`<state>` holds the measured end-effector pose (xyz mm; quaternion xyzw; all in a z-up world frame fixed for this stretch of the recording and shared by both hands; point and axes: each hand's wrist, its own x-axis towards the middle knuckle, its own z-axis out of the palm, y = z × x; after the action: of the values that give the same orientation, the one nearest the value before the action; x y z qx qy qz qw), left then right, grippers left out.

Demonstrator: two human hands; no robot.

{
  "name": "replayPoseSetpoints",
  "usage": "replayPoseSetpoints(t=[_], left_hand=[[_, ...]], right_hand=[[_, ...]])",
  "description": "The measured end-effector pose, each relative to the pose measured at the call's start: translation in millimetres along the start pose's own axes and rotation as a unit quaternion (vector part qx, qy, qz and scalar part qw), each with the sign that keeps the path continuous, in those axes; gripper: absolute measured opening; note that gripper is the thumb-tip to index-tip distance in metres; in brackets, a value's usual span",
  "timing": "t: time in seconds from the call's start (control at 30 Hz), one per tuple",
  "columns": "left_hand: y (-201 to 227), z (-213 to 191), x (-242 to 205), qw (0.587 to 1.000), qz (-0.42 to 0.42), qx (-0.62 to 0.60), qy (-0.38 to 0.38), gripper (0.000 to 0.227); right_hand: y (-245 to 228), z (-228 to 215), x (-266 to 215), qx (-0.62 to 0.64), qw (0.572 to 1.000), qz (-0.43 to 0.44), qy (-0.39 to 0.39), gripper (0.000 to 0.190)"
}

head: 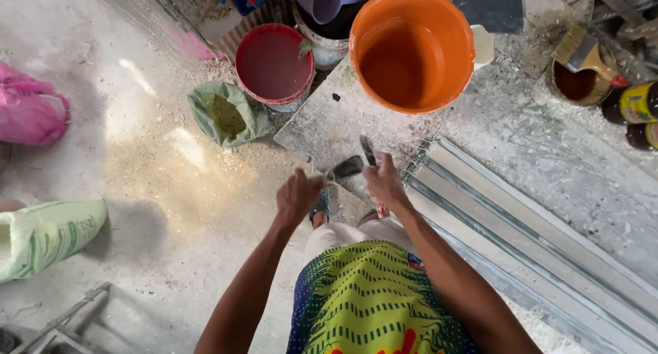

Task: The person picks up a sanding block and smooths the surface of a long, slatted wooden frame. They work along the length of the frame, sanding the edges and flat surfaces while holding the frame steady with their other hand.

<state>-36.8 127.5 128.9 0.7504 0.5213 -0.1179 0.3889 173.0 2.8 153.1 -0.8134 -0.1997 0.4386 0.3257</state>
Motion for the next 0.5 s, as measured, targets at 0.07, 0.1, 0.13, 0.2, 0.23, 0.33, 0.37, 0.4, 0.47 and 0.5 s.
replayPoseSetpoints(t=[0.07, 0.1, 0.13, 0.2, 0.23, 0.33, 0.37, 0.4, 0.47, 0.5], left_hand=[[-18.6, 17.7, -29.0, 1.0, 0.002, -0.006, -0.028, 0.065], [-30.2, 22.1, -41.5, 0.999, 0.003, -0.014, -0.047, 0.067], [-24.6, 15.5, -60.0, 0.999, 0.004, -0.007, -0.05, 0.067], [-6.9, 0.8, -86.5, 0.997, -0.024, -0.022, -0.072, 0.07], [-3.7, 0.9, -92.0, 0.997, -0.023, -0.014, -0.075, 0.07], [6.2, 10.6, -96.8, 0.999, -0.023, -0.03, -0.035, 0.067], [5.0, 14.4, -92.7, 0.999, -0.025, -0.027, -0.029, 0.065], [3.8, 18.4, -88.2, 0.999, -0.027, -0.023, -0.022, 0.063], [18.7, 3.9, -95.6, 0.999, -0.03, -0.024, -0.03, 0.061], [31.9, -4.8, -88.4, 0.999, -0.026, -0.032, -0.025, 0.059]], right_hand=[[41.3, -1.3, -5.1, 0.021, 0.999, -0.031, -0.02, 0.044], [59.8, 2.2, -5.8, 0.041, 0.996, -0.07, -0.041, 0.037], [53.5, 7.5, -26.1, 0.048, 0.996, -0.068, -0.039, 0.037], [35.3, 12.4, -56.4, -0.063, 0.995, -0.079, -0.023, 0.033], [32.7, 16.9, -63.0, -0.056, 0.995, -0.075, -0.022, 0.033], [32.8, 18.8, -68.8, -0.078, 0.976, 0.063, -0.191, 0.043], [36.1, 18.8, -62.5, -0.05, 0.989, 0.066, -0.124, 0.039], [39.6, 18.6, -55.8, -0.022, 0.996, 0.07, -0.056, 0.037], [154.7, 39.0, -30.1, -0.287, 0.946, -0.15, -0.009, 0.028], [191.2, 49.7, 9.1, -0.524, 0.771, -0.358, 0.046, 0.02]])
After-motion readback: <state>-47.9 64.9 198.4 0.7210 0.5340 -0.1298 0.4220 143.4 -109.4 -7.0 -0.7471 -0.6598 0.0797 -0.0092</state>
